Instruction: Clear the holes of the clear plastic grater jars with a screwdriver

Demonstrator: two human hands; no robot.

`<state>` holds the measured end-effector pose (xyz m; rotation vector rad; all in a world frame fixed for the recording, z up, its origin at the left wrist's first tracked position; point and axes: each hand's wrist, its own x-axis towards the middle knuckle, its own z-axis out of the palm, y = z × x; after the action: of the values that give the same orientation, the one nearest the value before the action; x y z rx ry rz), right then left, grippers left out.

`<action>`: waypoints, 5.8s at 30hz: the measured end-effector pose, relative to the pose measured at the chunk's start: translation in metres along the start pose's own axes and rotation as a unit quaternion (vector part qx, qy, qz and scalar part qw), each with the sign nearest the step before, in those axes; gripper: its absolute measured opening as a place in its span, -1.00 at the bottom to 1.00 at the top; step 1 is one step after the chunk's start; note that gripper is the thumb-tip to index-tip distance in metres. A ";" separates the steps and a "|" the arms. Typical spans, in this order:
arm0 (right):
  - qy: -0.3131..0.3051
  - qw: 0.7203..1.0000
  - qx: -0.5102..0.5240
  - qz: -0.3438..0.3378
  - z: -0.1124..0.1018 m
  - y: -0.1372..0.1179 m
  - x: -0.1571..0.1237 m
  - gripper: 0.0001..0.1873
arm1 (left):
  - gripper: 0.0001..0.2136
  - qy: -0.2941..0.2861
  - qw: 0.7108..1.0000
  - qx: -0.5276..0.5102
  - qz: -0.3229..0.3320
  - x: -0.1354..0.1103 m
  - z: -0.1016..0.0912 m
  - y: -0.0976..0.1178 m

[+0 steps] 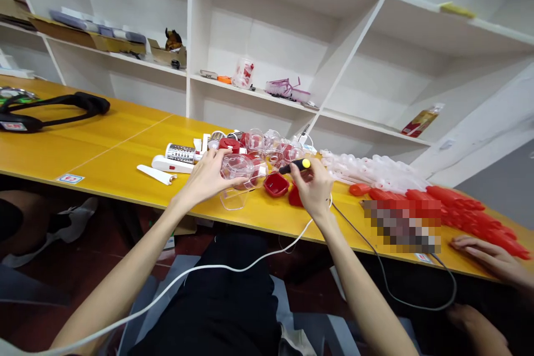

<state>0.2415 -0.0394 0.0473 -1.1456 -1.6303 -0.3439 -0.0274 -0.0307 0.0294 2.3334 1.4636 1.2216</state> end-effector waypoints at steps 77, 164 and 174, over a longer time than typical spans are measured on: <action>-0.155 0.924 0.349 -0.033 -0.016 -0.132 0.147 -0.71 | -0.42 0.057 0.976 -0.182 0.108 -0.006 0.043 0.014; -0.065 0.934 0.352 0.014 -0.005 -0.139 0.123 -0.48 | -0.42 0.043 0.978 -0.179 0.101 -0.006 0.040 0.017; -0.072 0.914 0.398 0.027 0.000 -0.134 0.128 -0.55 | -0.42 0.038 0.978 -0.180 0.094 -0.006 0.040 0.016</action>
<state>0.1360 -0.0416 0.1993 -0.5868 -1.6183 0.4317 0.0101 -0.0319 0.0076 2.2314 0.9538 1.4939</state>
